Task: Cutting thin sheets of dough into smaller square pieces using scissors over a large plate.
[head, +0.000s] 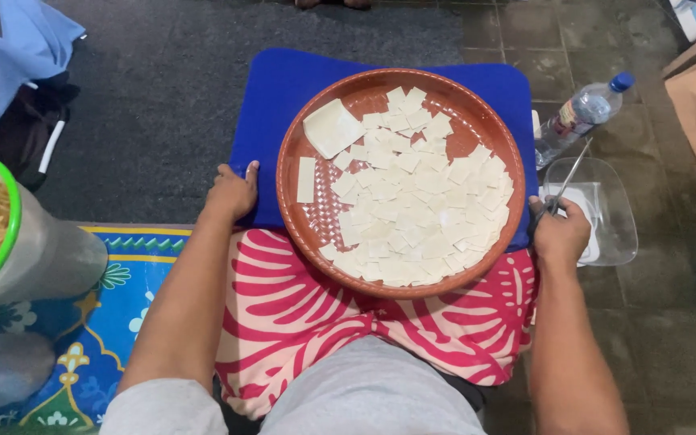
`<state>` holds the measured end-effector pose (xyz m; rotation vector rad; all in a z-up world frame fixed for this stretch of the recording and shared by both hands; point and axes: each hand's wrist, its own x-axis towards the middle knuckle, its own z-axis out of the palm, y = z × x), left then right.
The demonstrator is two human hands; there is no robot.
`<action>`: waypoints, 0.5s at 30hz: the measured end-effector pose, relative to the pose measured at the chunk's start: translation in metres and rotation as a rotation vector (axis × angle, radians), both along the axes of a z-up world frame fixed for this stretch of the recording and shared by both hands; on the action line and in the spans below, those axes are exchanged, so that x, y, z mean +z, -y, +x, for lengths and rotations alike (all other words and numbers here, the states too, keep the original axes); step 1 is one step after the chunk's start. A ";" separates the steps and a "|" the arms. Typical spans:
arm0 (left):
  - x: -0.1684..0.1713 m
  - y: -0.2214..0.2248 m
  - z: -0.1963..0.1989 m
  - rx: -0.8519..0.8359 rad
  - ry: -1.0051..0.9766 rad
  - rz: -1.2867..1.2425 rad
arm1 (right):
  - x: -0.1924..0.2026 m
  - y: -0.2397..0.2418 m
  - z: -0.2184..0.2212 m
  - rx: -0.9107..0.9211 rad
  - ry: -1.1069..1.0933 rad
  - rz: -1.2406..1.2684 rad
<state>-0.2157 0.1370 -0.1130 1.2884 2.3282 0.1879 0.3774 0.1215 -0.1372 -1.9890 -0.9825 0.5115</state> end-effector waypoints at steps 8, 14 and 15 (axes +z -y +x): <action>0.007 -0.001 0.005 -0.004 -0.007 -0.035 | -0.001 -0.006 0.002 -0.009 0.017 -0.013; 0.011 0.000 0.009 0.017 0.005 -0.029 | 0.004 -0.008 0.000 0.007 0.023 -0.013; 0.007 -0.002 0.008 0.021 0.005 -0.034 | 0.005 -0.010 0.000 0.015 0.032 -0.017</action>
